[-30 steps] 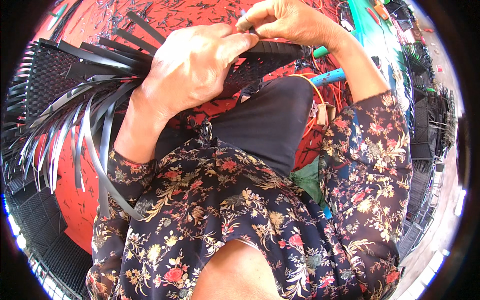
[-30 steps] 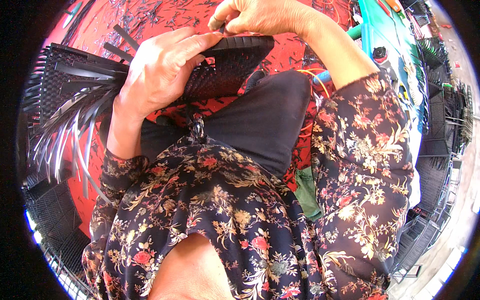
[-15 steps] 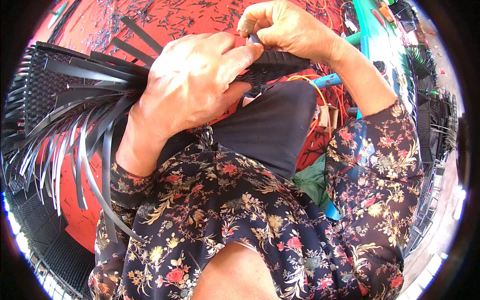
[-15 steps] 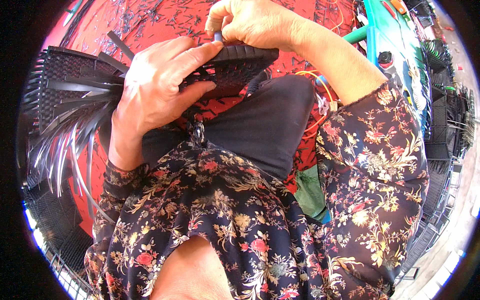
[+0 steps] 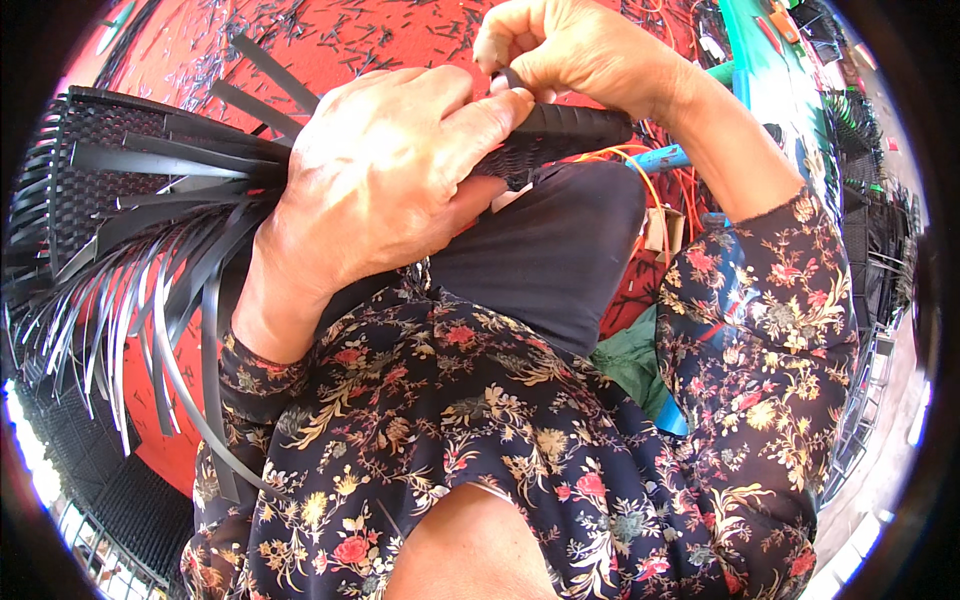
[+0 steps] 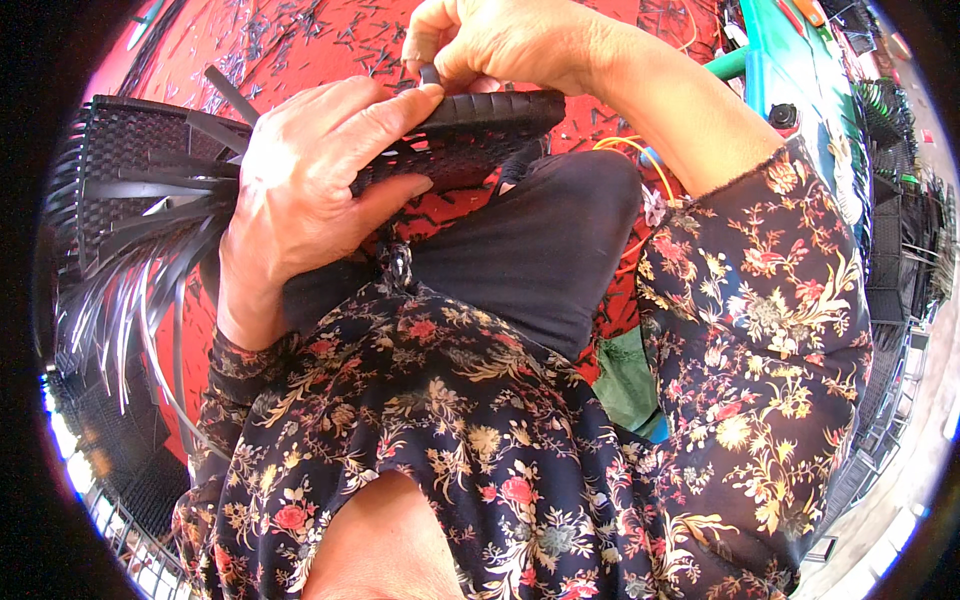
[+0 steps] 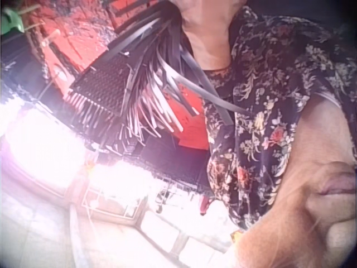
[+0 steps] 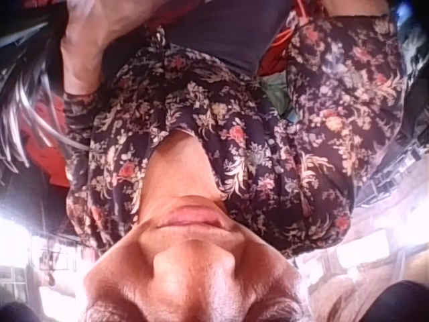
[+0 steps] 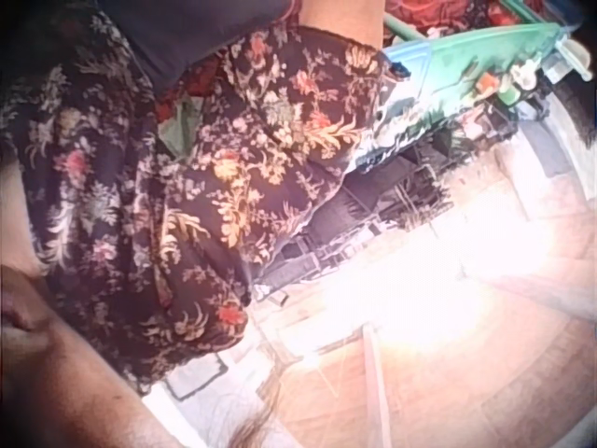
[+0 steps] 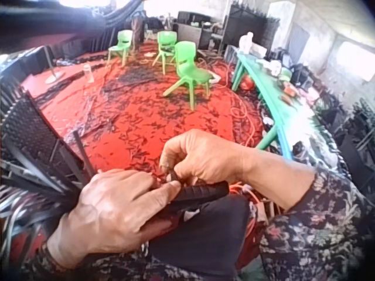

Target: The person weaves and secures synthetic wicker strips onto a furniture frame by hand, then uses a pneumatic stapler to fasten the strips and pliers to trim excess material.

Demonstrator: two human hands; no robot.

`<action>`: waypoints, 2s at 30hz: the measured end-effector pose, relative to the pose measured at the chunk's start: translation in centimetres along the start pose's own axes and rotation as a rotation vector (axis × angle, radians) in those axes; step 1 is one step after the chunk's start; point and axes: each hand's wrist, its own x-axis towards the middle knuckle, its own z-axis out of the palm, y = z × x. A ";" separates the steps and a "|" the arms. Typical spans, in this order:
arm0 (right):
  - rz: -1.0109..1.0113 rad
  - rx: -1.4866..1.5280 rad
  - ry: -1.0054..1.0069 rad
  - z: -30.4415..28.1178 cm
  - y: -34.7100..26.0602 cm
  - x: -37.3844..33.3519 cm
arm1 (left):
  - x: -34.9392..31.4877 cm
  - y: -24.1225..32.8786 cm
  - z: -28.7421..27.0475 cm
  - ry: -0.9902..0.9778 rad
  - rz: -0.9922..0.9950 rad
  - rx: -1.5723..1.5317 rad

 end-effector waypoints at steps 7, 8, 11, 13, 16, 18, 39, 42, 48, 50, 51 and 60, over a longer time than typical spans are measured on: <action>0.024 0.165 0.051 1.6 0.2 -0.4 | -0.5 0.6 -0.8 -0.015 0.000 0.003; 0.052 0.149 0.043 2.0 0.2 -0.5 | -0.9 0.8 -1.0 -0.025 -0.004 -0.001; 0.067 0.057 -0.013 2.1 -0.2 -0.7 | -0.6 0.9 -1.0 -0.018 0.017 -0.005; 0.081 0.083 -0.077 2.0 -0.1 -0.4 | -0.7 0.9 -1.3 -0.044 0.005 -0.006; 0.084 0.232 -0.165 2.1 0.2 -0.5 | -0.9 0.9 -1.3 -0.043 0.006 -0.012; -0.004 0.265 -0.214 2.3 -0.1 -0.7 | -0.9 0.8 -1.1 -0.027 0.013 -0.013; -1.059 -1.047 1.065 9.0 3.0 -2.3 | -0.5 -1.7 0.3 0.093 -0.003 -0.130; -1.080 -0.989 1.058 9.2 2.6 -2.9 | -0.4 -1.7 0.1 0.078 0.001 -0.127; -1.132 -0.789 1.074 10.3 3.5 -3.0 | -0.4 -1.6 0.3 0.119 0.002 -0.140; -1.119 -0.780 1.080 10.4 3.0 -3.2 | -0.5 -1.5 0.5 0.135 -0.007 -0.122; -1.109 -0.776 1.083 10.5 2.9 -3.3 | -0.7 -1.4 0.8 0.159 0.005 -0.080; -1.097 -0.795 1.051 9.4 2.8 -3.4 | -0.9 0.1 0.6 0.093 -0.114 0.030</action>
